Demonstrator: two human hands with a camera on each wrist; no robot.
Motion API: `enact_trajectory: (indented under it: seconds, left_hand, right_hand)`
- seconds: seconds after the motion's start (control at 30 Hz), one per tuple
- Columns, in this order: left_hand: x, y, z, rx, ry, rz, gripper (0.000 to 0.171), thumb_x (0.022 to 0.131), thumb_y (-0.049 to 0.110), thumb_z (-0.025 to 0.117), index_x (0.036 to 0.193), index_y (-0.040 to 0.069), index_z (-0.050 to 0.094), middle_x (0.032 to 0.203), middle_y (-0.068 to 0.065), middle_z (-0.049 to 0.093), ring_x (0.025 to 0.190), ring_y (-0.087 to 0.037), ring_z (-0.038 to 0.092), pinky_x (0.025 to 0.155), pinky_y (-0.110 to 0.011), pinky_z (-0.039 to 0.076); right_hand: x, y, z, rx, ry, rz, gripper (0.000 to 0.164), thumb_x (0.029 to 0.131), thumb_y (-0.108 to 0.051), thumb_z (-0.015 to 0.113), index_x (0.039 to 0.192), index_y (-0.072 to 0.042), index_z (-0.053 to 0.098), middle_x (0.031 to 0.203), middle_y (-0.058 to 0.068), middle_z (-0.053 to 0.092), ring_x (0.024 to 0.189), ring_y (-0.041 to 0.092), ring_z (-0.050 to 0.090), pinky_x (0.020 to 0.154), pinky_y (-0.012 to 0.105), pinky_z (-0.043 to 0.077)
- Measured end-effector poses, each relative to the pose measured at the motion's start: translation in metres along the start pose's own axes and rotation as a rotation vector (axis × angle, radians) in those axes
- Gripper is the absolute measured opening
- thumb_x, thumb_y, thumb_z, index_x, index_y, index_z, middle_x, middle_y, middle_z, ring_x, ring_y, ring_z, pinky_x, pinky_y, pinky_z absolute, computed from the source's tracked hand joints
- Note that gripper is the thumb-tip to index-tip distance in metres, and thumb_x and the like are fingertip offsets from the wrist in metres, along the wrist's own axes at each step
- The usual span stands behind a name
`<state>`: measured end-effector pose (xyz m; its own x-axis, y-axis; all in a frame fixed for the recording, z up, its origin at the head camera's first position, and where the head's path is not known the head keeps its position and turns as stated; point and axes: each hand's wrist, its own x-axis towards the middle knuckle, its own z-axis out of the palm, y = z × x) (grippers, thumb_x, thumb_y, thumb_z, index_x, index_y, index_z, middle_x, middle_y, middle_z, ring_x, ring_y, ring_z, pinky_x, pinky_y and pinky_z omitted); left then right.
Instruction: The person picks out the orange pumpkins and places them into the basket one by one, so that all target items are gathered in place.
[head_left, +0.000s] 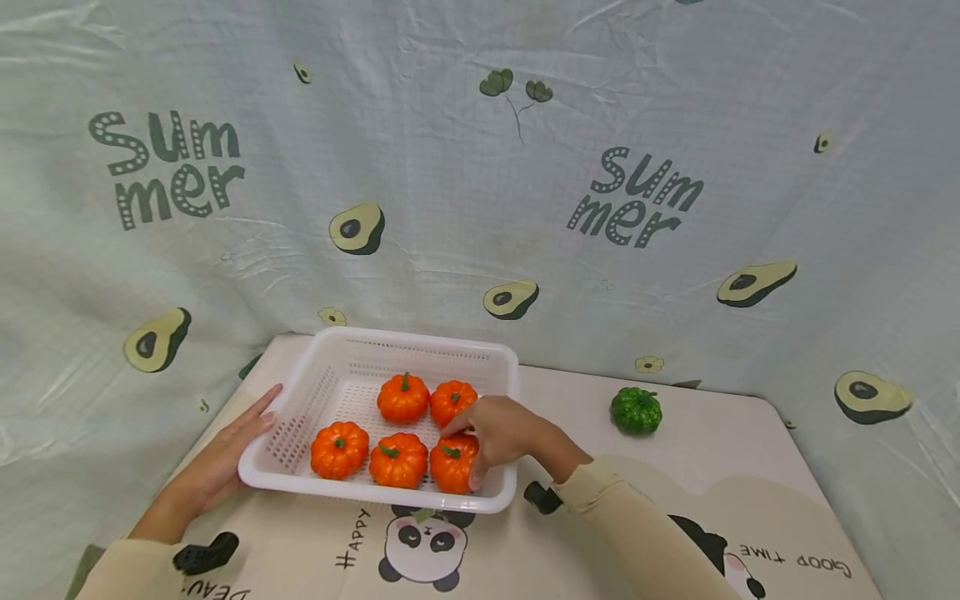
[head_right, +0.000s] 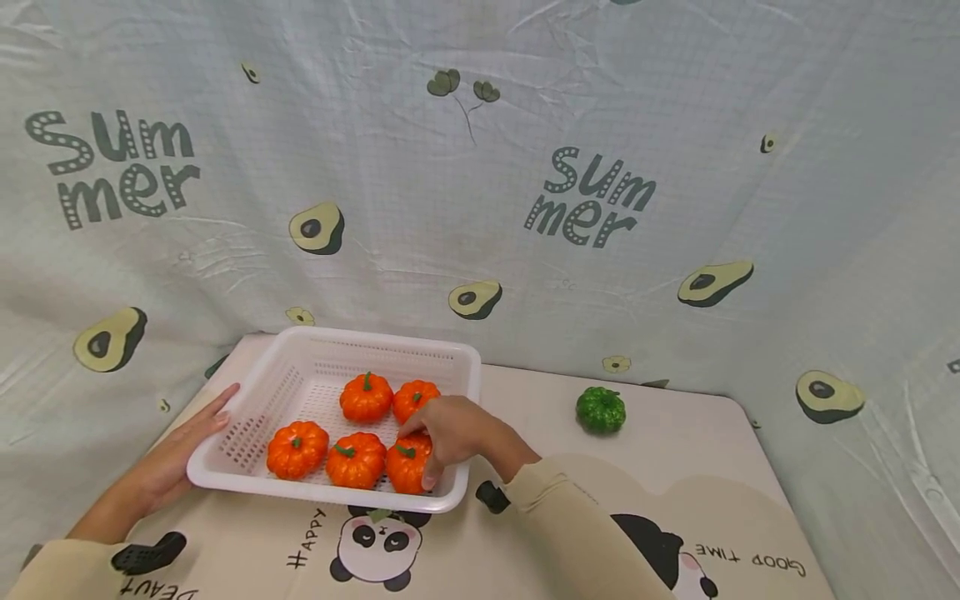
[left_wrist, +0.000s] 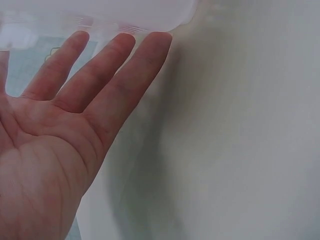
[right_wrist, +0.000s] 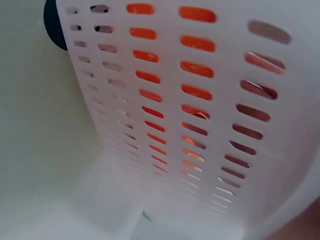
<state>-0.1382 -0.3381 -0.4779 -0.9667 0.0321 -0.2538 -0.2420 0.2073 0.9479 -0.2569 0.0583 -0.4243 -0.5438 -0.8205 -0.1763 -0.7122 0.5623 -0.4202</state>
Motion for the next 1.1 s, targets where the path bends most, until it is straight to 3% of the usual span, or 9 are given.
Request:
enact_trajectory:
  seconds: [0.33,0.67,0.97,1.1]
  left_hand:
    - [-0.001,0.0,-0.001,0.006,0.001,-0.042,0.069,0.11,0.053,0.04,0.164,0.049,-0.004,0.177,-0.017,-0.006,0.154,-0.059,0.019,0.103,-0.063,0.053]
    - [0.001,0.0,-0.001,0.009,-0.003,-0.041,0.069,0.11,0.053,0.039,0.164,0.049,-0.004,0.176,-0.018,-0.005,0.153,-0.059,0.019,0.103,-0.063,0.054]
    - [0.002,0.003,0.0,0.028,0.0,-0.006,0.069,0.11,0.052,0.041,0.163,0.051,-0.002,0.176,-0.019,-0.003,0.152,-0.06,0.021,0.101,-0.062,0.055]
    - [0.002,0.005,-0.001,0.07,0.023,0.002,0.07,0.11,0.052,0.041,0.165,0.046,-0.002,0.176,-0.021,0.0,0.15,-0.061,0.025,0.1,-0.061,0.056]
  right_hand:
    - [0.0,-0.007,0.006,-0.104,-0.024,0.048,0.068,0.068,-0.036,0.099,0.13,-0.03,0.074,0.129,-0.014,0.074,0.116,0.013,0.064,0.106,0.037,0.055]
    - [-0.002,-0.012,0.005,-0.154,-0.038,0.09,0.065,0.071,-0.037,0.097,0.131,-0.033,0.073,0.129,-0.015,0.073,0.114,0.014,0.062,0.104,0.039,0.056]
    - [-0.001,-0.01,0.006,-0.16,-0.031,0.12,0.061,0.076,-0.036,0.093,0.134,-0.032,0.072,0.13,-0.016,0.073,0.116,0.014,0.063,0.103,0.038,0.056]
    - [-0.002,-0.009,0.004,-0.083,0.025,0.109,0.058,0.079,-0.035,0.091,0.134,-0.028,0.072,0.132,-0.012,0.073,0.12,0.016,0.063,0.106,0.04,0.055]
